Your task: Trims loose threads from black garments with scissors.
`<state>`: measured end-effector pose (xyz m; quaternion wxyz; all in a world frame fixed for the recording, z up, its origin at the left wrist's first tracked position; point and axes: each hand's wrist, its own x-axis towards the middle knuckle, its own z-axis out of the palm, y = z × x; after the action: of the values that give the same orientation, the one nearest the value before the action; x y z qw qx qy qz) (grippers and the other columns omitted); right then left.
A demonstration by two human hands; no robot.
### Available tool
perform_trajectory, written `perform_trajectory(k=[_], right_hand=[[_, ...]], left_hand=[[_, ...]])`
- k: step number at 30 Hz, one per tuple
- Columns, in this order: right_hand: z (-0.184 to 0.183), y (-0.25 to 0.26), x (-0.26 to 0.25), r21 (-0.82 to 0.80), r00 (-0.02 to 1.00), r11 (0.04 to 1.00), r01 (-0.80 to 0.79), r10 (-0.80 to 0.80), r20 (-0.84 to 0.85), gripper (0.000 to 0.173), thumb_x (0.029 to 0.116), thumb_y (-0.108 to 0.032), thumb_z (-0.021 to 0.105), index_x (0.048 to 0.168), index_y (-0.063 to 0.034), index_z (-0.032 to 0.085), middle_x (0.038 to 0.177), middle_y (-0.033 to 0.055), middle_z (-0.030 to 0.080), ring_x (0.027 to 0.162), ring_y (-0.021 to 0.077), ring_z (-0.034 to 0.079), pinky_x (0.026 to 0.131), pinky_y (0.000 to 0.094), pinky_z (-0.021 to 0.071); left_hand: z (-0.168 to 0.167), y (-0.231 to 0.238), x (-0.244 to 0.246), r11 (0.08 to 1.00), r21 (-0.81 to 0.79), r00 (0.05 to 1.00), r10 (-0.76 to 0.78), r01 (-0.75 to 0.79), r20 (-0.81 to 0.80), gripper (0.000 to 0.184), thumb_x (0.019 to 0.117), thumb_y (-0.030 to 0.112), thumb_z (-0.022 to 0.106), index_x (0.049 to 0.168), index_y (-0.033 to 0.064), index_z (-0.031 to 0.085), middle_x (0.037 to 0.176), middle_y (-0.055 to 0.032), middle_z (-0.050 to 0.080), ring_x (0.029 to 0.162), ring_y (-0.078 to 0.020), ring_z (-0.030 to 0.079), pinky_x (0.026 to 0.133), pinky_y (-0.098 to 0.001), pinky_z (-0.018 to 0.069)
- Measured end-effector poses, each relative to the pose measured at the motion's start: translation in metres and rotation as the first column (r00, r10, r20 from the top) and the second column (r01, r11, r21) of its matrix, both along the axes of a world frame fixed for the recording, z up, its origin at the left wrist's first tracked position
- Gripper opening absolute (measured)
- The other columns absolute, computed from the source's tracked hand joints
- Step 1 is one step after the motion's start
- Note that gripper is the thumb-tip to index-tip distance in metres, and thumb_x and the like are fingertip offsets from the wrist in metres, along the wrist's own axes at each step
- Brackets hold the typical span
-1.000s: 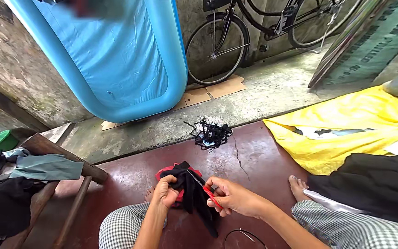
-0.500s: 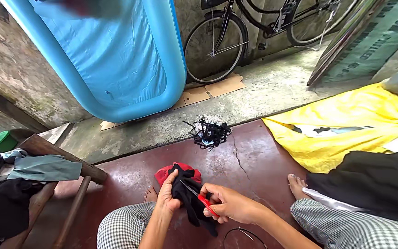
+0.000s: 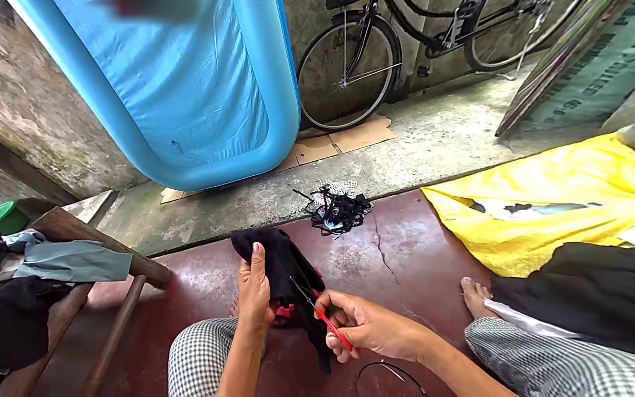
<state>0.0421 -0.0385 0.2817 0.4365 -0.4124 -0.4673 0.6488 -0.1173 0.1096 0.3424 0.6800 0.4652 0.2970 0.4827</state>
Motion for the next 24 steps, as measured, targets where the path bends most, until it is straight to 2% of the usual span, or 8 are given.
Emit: perform_trajectory(k=[8,18,24], right_hand=[[-0.003,0.004,0.005,0.086,0.98,0.993,-0.08,0.094,-0.176,0.042,0.0921,-0.014,0.074,0.128,-0.0143,0.052,0.091,0.0086,0.069,0.082,0.0188,0.071,0.078,0.035,0.0606],[0.003,0.012,0.009,0.163,0.968,0.979,-0.119,0.151,-0.199,0.045,0.0908,-0.016,0.075,0.13,-0.013,0.052,0.094,0.0109,0.07,0.084,0.018,0.07,0.077,0.0312,0.059],[0.004,0.013,0.011,0.15,0.975,0.981,-0.119,0.144,-0.167,0.047,0.0891,-0.018,0.078,0.129,-0.0133,0.053,0.094,0.0102,0.069,0.083,0.0168,0.07,0.075,0.03,0.0588]], left_hand=[[0.009,-0.005,-0.003,0.993,0.089,0.997,-0.08,0.082,-0.018,0.035,0.1045,0.044,0.052,0.121,0.0178,0.068,0.105,-0.0069,0.072,0.092,-0.0163,0.072,0.08,-0.039,0.062],[0.014,-0.008,-0.006,0.987,-0.048,0.988,-0.155,0.156,0.023,0.042,0.1052,0.05,0.046,0.128,0.0191,0.064,0.112,-0.0072,0.071,0.099,-0.0173,0.071,0.085,-0.0415,0.061],[0.013,-0.006,-0.008,0.982,-0.061,0.983,-0.18,0.181,0.029,0.041,0.104,0.05,0.049,0.126,0.0198,0.065,0.11,-0.0066,0.071,0.098,-0.0164,0.071,0.084,-0.0398,0.061]])
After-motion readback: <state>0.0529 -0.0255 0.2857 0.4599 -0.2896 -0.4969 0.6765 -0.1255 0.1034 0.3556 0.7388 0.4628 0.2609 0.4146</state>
